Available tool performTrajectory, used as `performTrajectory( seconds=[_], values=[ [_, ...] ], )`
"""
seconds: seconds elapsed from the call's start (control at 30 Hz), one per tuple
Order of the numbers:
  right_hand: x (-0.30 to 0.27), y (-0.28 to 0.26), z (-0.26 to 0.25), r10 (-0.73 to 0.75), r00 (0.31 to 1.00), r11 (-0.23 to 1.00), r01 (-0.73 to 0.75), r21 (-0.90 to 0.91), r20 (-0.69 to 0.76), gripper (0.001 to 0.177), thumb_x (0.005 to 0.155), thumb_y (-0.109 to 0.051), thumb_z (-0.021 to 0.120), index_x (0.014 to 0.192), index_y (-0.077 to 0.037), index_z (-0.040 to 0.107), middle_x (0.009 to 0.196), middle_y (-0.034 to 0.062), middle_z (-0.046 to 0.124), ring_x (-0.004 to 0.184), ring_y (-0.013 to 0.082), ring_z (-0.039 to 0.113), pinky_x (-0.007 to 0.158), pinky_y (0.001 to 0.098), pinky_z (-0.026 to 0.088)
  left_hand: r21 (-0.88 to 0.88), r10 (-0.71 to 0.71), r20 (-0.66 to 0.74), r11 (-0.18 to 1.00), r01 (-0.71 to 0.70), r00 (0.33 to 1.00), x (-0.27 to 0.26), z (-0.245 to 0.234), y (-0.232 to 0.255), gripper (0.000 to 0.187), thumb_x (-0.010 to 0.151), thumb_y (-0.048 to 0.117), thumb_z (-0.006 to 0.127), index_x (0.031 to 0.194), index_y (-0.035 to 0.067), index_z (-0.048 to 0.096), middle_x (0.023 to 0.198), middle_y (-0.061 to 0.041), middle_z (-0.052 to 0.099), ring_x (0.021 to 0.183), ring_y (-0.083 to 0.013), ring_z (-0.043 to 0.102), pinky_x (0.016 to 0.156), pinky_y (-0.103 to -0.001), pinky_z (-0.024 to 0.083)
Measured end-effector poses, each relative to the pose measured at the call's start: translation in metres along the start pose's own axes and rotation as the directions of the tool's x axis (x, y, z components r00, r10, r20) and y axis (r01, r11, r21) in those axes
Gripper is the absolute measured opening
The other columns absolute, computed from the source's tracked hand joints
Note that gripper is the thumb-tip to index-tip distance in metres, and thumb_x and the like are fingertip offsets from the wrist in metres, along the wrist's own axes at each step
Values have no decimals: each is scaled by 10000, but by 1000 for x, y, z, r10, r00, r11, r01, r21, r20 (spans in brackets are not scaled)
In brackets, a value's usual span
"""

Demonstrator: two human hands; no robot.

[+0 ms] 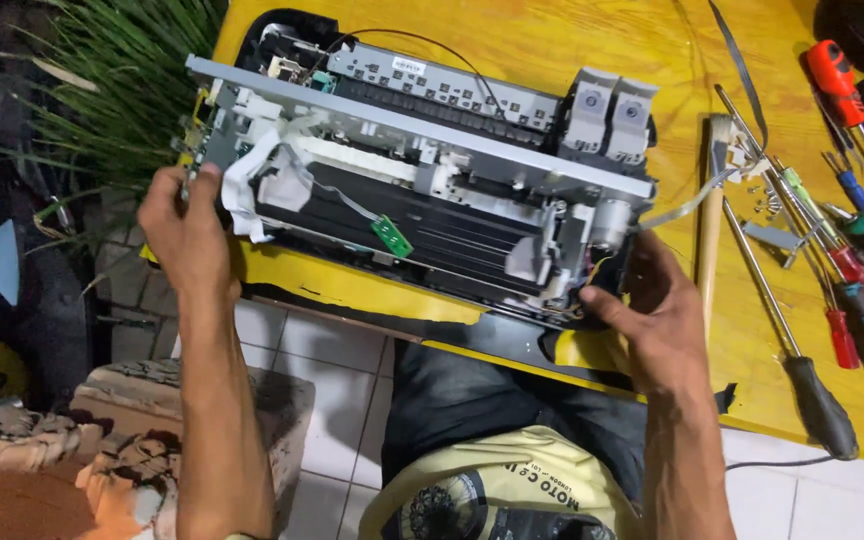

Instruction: The person is repairing a disassembled electronic device, likely a printer, on a yellow workbench. They use a screwdriver to tighten screws on the internal mechanism and manipulate wires and ribbon cables with their hands.

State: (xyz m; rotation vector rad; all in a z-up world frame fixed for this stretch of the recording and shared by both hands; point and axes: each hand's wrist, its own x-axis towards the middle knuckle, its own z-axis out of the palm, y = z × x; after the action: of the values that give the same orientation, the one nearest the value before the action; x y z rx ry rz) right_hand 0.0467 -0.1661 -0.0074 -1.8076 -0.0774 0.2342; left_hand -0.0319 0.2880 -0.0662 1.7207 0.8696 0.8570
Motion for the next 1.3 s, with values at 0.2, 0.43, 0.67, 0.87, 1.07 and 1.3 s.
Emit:
performTrajectory(
  seconds=[0.2,0.43,0.67,0.87,1.07,1.3],
  values=[
    [17,9,-29,4,998,997,-9,-71,-67,828,773,36,774,1502,120,392,1420,400,475,1401,533,406,1192,602,304,72,12,68,997,-17,998,-75,5,65,188,1067,223,650,972,67,606,927,-66,491,969,-194,461,877,-355,428],
    [22,-35,-28,200,972,970,-214,-117,-120,846,802,-119,717,1529,62,323,1560,237,446,1438,354,455,1183,481,370,298,-18,104,955,-14,994,-117,-6,71,391,1019,420,598,1155,53,611,1103,-140,544,1133,-279,478,938,-377,364],
    [24,-31,-39,203,976,960,-215,-180,-80,757,853,-113,662,1538,14,366,1530,204,493,1409,304,486,1165,420,389,314,116,173,935,-167,978,-124,-13,94,450,1044,331,597,1305,-29,526,1268,-231,547,1235,-364,524,1045,-460,414],
    [-7,-51,-37,68,991,954,-97,-285,-111,654,927,-133,611,1524,45,412,1488,242,519,1350,328,527,1116,424,441,272,577,213,740,-615,788,-143,15,167,468,934,202,631,1291,-52,465,1301,-242,518,1298,-396,496,1185,-572,438],
    [-45,-42,-44,-373,922,843,289,-453,-106,524,1067,-81,585,1501,184,456,1443,362,498,1366,456,519,1162,489,455,-12,666,675,440,-898,317,-145,50,172,483,999,395,752,1278,49,562,1252,-155,600,1262,-377,553,1087,-546,467],
    [-76,-49,-44,-398,903,795,252,-552,-161,391,1130,-49,568,1430,202,566,1409,389,581,1413,507,562,1110,581,505,-218,690,701,448,-867,180,-119,28,155,320,961,372,724,974,81,592,1035,-72,608,831,-240,647,738,-423,568]
  ],
)
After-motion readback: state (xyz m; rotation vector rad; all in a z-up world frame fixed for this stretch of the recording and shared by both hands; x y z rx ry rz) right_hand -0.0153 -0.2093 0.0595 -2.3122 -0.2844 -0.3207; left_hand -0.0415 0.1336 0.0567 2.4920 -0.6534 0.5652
